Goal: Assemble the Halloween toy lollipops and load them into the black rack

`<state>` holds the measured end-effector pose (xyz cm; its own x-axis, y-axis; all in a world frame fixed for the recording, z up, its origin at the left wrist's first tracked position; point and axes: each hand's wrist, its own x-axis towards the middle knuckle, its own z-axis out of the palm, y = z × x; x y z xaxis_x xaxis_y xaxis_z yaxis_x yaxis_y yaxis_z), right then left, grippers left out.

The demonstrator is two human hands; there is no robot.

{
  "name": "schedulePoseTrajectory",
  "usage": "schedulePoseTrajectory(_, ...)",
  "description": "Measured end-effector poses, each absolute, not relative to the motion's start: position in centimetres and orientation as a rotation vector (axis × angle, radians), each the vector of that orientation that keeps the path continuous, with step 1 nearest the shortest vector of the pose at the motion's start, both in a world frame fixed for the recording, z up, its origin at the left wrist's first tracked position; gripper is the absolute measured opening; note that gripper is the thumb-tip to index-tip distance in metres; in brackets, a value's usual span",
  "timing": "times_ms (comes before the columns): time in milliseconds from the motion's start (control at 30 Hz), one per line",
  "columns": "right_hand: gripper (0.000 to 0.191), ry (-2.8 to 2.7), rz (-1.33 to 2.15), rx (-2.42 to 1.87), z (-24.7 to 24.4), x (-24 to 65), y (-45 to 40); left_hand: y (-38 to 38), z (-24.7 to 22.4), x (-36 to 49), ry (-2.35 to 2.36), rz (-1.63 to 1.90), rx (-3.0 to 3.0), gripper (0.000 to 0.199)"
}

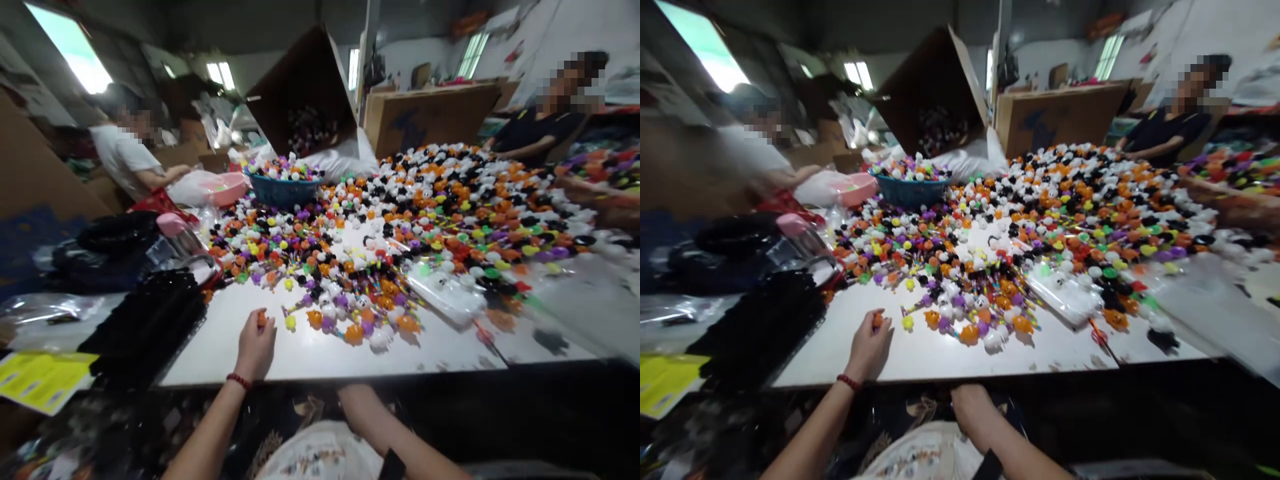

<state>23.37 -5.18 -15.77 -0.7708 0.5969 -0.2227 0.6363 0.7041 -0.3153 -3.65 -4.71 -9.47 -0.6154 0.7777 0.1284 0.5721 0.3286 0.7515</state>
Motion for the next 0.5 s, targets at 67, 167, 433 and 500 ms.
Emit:
schedulePoseTrajectory(67,0.022,2.78,-0.618,1.075,-15.8,22.4,-5.1,-4.8,-9.5,-3.6,2.307,1.216,1.199,0.04)
schedulePoseTrajectory(167,0.022,2.708,-0.705,1.162,-15.5,22.2,-5.2,-5.0,-9.3,-3.4,2.236,1.351,1.129,0.039)
schedulePoseTrajectory(433,0.032,2.715,-1.545,1.287,-11.8,26.2,-5.3,-6.6,-9.3,-2.4,1.86,1.51,0.833,0.044)
schedulePoseTrajectory(500,0.034,2.714,-1.849,1.333,-9.5,26.2,-4.8,-7.4,-8.9,-0.8,1.71,1.347,0.859,0.047)
